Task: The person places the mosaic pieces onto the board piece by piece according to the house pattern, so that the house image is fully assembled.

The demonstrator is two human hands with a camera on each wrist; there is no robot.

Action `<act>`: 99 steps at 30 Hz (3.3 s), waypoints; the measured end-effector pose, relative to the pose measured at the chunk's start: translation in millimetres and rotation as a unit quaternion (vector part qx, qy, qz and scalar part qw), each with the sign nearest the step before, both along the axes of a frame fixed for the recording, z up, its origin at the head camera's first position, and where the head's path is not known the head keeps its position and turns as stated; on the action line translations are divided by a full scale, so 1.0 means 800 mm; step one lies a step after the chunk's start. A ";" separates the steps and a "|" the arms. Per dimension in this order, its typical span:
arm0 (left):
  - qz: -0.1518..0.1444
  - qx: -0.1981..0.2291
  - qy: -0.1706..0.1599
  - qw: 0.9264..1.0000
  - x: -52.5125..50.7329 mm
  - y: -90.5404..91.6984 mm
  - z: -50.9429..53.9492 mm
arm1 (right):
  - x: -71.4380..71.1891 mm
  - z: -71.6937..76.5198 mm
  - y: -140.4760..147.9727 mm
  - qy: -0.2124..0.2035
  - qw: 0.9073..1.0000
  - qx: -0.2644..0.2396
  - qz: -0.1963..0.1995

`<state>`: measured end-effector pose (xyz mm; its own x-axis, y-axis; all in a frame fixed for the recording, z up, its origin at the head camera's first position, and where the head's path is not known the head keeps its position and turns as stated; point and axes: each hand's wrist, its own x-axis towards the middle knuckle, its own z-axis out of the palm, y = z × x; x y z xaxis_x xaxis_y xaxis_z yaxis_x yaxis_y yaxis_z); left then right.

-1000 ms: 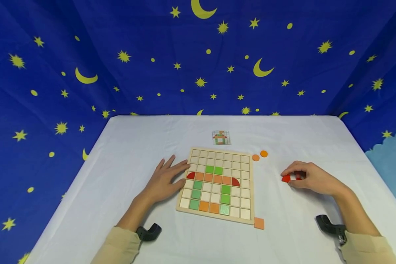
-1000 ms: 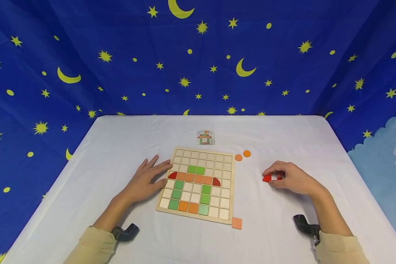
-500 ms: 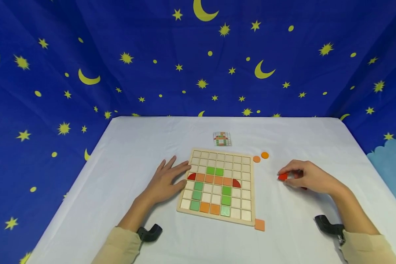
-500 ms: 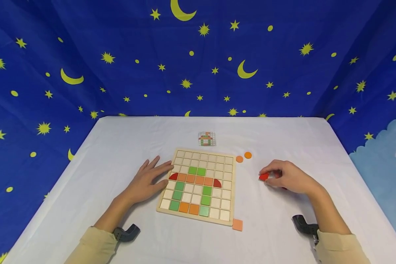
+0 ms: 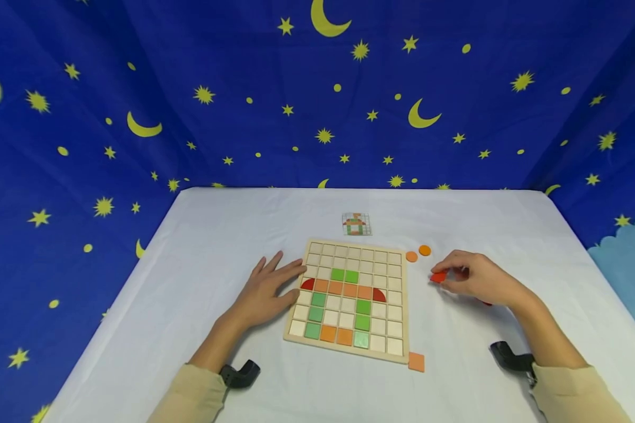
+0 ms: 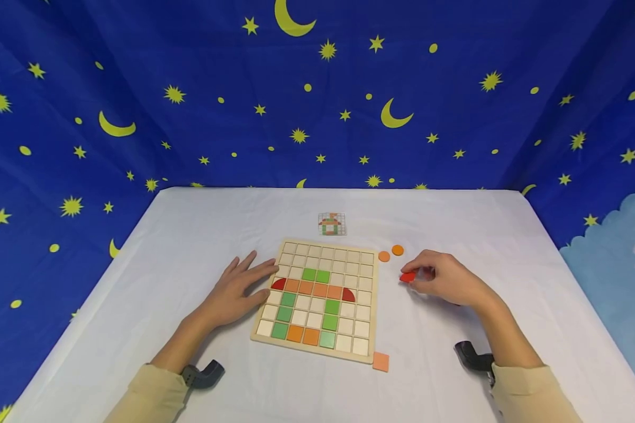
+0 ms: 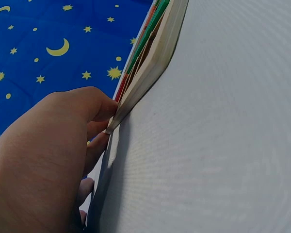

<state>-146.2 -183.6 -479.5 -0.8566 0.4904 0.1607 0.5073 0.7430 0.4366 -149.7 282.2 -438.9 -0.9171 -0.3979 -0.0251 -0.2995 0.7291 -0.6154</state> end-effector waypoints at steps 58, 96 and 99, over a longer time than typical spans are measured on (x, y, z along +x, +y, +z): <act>0.012 -0.002 0.001 1.000 0.002 0.001 0.000 | -0.008 -0.001 -0.079 0.022 0.995 -0.011 0.097; 0.009 0.007 0.005 1.000 0.004 -0.002 -0.001 | -0.023 0.008 -0.130 0.021 0.988 -0.051 0.141; 0.008 0.009 0.002 1.000 0.006 -0.002 -0.001 | -0.024 0.006 -0.134 0.018 0.988 -0.052 0.141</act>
